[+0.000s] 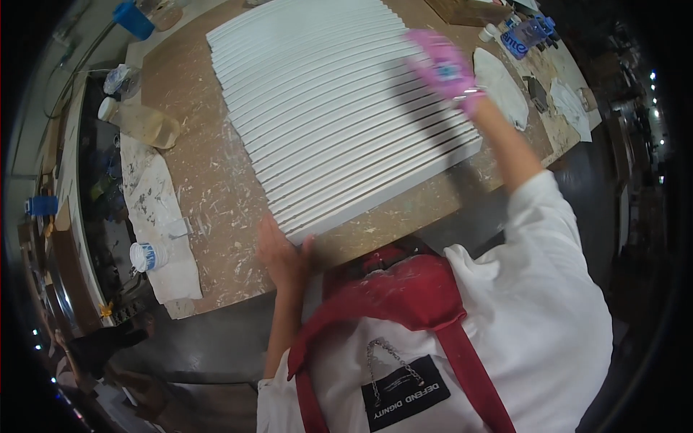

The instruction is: The person wipes a series of white wood slats with a cloth, pours a liquid from a bottle onto the cloth, continues wiping the slats, and then applies glue from a small container to one end of the slats using a applicator tool.

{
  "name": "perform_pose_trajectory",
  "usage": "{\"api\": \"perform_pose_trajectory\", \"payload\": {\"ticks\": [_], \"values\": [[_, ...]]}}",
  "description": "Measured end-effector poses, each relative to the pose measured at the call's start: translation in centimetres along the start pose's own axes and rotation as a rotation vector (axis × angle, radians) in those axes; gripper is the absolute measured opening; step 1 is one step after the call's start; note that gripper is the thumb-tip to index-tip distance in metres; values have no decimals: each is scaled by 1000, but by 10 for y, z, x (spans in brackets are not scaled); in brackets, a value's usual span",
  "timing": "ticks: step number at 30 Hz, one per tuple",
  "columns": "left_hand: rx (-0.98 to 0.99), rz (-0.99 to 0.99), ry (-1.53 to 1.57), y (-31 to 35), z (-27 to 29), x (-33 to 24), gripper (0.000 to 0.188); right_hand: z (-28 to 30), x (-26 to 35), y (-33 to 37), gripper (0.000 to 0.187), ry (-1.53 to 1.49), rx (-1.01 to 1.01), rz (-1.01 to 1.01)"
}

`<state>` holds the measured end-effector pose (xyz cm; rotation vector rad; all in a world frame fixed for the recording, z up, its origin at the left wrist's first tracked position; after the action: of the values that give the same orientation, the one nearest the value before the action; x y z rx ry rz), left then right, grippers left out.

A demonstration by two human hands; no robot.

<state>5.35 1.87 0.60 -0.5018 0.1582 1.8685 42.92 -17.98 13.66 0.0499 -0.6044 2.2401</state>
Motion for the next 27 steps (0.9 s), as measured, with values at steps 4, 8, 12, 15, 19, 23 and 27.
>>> {"api": "perform_pose_trajectory", "payload": {"ticks": [4, 8, 12, 15, 19, 23, 27], "values": [[59, 8, -36, 5, -4, 7, 92, 42, -189, 75, 60, 496, -40, -356], [2, -2, -95, 6, 1, 11, 78, -14, -251, 135, 57, 559, 60, -313], [-31, -89, -83, 3, 5, 14, 84, -6, -261, 131, 46, 355, 24, -545], [-66, -29, 41, -7, 7, 7, 90, 31, -266, 112, 40, -51, -11, -621], [-221, 36, 183, -9, 18, -8, 88, 55, -41, 91, 31, 117, 42, 28], [-50, 10, 223, -21, -2, 2, 79, -18, 149, 131, 31, -598, 862, -98], [-184, 35, 346, -20, 1, 3, 74, -48, 148, 179, 34, -147, 256, 497]]}}
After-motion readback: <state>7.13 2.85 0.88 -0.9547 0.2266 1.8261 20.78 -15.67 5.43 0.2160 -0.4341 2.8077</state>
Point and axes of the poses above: each hand's wrist, its own y-axis away from the middle knuckle, its own z-axis out of the back of the hand, x = y × z, the point moved 6 cm from there along -y, towards the middle knuckle, and after that the axes turned 12 degrees about -z, right-handed, at the moved point
